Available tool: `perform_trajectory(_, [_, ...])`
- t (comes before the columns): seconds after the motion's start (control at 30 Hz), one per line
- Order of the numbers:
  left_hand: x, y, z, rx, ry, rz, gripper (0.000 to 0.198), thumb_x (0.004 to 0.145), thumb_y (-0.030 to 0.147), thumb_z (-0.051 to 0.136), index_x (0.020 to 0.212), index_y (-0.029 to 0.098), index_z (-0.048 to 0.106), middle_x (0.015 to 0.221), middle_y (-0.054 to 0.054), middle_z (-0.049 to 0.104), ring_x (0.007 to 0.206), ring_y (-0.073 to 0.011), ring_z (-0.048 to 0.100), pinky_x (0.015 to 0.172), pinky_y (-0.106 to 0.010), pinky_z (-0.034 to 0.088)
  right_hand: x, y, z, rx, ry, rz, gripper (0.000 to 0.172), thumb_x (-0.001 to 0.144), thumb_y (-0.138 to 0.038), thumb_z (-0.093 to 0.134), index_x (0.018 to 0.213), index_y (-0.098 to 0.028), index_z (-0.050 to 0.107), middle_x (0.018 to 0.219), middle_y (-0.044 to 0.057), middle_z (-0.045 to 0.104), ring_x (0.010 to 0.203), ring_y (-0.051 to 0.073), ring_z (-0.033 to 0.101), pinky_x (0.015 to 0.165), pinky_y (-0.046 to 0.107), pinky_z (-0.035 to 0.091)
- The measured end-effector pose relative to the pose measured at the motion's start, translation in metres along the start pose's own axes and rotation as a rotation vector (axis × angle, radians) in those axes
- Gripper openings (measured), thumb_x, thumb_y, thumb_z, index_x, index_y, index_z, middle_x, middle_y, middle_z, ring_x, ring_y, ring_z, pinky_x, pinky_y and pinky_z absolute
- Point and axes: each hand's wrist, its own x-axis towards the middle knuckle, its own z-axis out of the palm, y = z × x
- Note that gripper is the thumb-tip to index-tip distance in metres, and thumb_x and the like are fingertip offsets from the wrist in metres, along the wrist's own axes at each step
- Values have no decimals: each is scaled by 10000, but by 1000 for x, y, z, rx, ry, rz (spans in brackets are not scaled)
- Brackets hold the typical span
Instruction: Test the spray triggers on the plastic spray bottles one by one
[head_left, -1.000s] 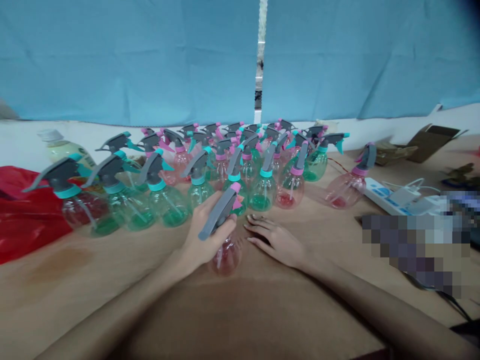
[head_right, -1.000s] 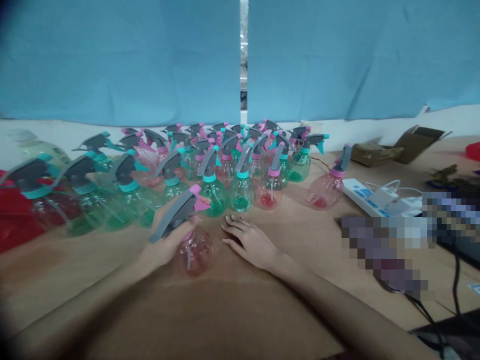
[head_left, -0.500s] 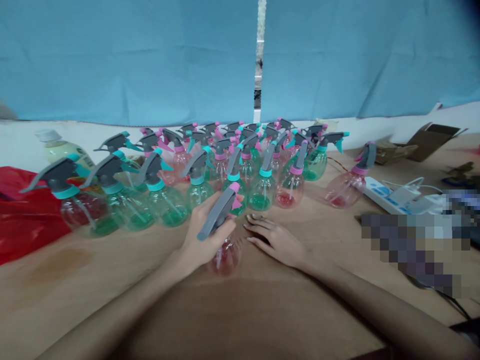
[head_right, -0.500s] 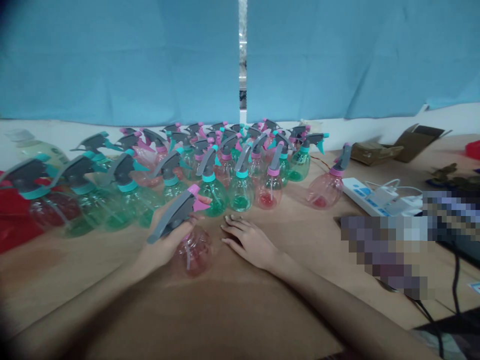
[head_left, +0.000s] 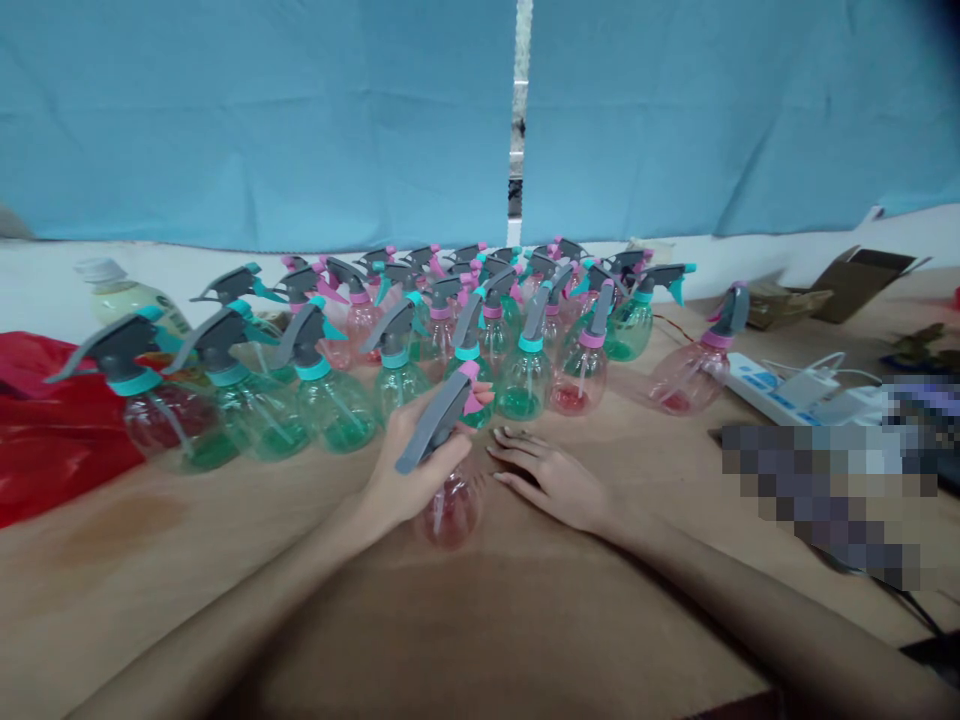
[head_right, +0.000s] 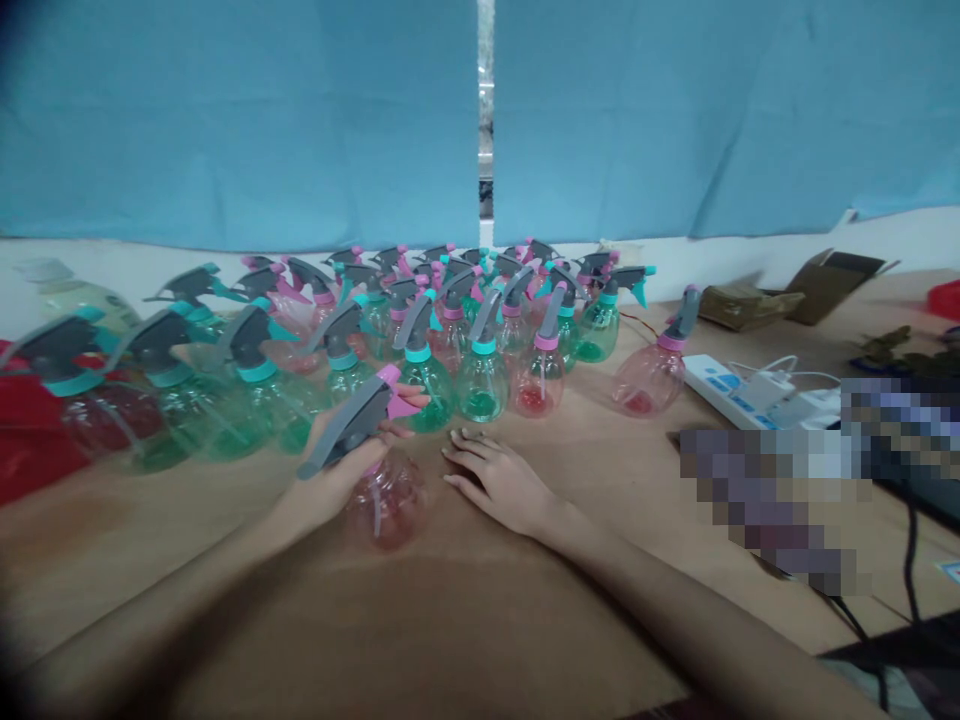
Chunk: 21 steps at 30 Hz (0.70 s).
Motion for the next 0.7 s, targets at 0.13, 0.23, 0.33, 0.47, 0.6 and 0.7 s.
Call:
perform_trajectory(0.13, [0,2,-2,29,-13,54,401,739,131,480,1106,252,586,875,-7,666,673,-139,627,649,-274,510,0,-1,0,-14,2,-10,421,931,-386,384,1265,-164,512,1333,100,503,1281,205,397,1071,414,329])
perform_trajectory(0.23, [0,4,-2,44,-11,84,361,751,135,477,1074,252,587,851,3,652,671,-132,618,624,-254,492,0,-1,0,-9,5,-9,422,929,-384,391,1269,-163,509,1334,98,503,1282,206,396,1072,412,327])
perform_trajectory(0.33, [0,5,-2,64,-3,77,324,753,146,472,1041,241,588,794,10,634,636,-132,595,582,-250,468,0,-1,0,7,18,-8,417,927,-386,393,1269,-177,509,1326,94,511,1273,207,409,1064,421,338])
perform_trajectory(0.47, [-1,7,-3,104,2,67,276,754,164,469,985,237,601,693,25,593,576,-132,551,556,-261,443,0,0,1,22,28,-11,415,924,-391,397,1264,-186,515,1325,92,512,1273,213,410,1062,434,340])
perform_trajectory(0.6, [0,8,-5,134,-9,64,268,743,163,467,961,222,610,730,14,599,632,-140,551,611,-281,451,0,1,2,26,33,-18,409,924,-390,396,1267,-201,512,1327,84,510,1280,215,400,1065,447,335])
perform_trajectory(0.7, [0,9,-5,167,-1,77,216,722,164,455,867,210,608,703,12,584,655,-152,549,624,-294,450,1,1,2,12,26,-17,413,926,-392,392,1268,-195,511,1324,85,514,1281,215,398,1068,441,331])
